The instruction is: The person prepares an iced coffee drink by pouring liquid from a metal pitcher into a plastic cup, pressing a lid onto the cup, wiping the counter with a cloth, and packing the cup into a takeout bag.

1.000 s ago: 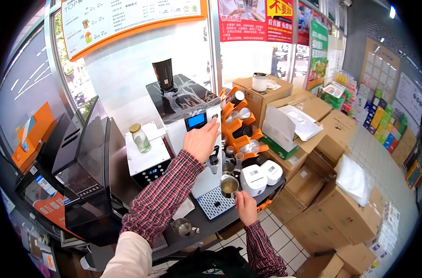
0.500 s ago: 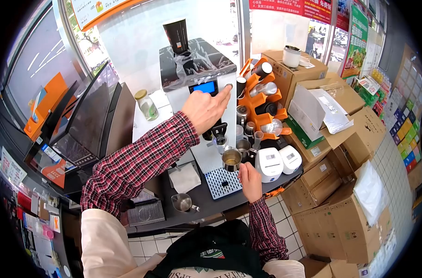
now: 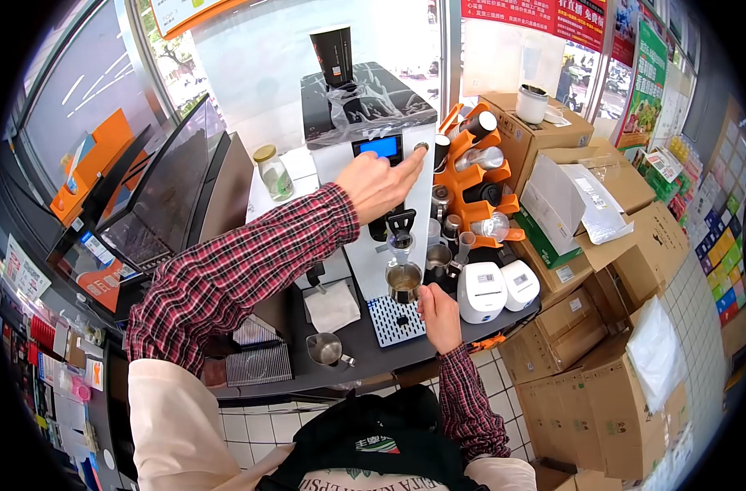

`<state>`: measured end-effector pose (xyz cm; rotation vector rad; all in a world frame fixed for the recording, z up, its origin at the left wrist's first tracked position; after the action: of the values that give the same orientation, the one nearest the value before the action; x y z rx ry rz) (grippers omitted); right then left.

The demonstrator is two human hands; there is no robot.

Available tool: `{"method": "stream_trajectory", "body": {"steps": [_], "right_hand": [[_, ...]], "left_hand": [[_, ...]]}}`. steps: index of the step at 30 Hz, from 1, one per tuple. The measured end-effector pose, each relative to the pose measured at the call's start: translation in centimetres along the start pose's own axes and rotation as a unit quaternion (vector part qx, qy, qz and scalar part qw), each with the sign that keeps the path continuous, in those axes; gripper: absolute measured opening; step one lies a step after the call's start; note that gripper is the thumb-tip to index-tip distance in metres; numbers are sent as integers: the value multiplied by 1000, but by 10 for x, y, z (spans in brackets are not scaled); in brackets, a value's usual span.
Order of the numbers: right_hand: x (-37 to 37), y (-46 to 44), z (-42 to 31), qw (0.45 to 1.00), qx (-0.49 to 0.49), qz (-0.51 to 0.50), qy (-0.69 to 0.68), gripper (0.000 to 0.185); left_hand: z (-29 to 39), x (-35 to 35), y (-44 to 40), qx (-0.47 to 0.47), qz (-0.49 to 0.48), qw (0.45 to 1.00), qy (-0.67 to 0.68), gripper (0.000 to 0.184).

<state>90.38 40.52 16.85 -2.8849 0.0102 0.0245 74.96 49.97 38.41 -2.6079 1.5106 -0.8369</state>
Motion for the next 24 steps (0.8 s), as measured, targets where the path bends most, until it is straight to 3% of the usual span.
{"method": "stream_trajectory", "body": {"steps": [5,12,18,21,23,24], "right_hand": [[1,1,-4,1000,-8,3,-12,35],[-3,3,2,1000,-22,-8,-2,36],[0,7,15,995,-98,-33,-8,37],[-1,7,17,997,-75,-2,-10,38],[3,8,24,994,26,14,107,39],[3,11,20,995,23,12,95,39]], "left_hand": [[-5,1,-1,-24,50,998,30,41],[-1,1,2,-9,32,999,17,45],[-4,-2,2,-16,40,999,23,45],[-3,-2,2,-16,48,998,30,44],[-5,-3,1,-13,53,998,31,44],[-5,-3,1,-14,47,998,29,45]]}}
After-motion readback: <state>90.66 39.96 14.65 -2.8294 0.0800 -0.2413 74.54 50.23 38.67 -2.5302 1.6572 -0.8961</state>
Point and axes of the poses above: each hand's wrist, its own y-axis away from the middle knuckle, its own x-axis out of the back of the hand, z = x × y, the point moved 1 cm from there along -y, towards the middle knuckle, and after that the axes turned 14 degrees about -y, right-handed, at the moved point
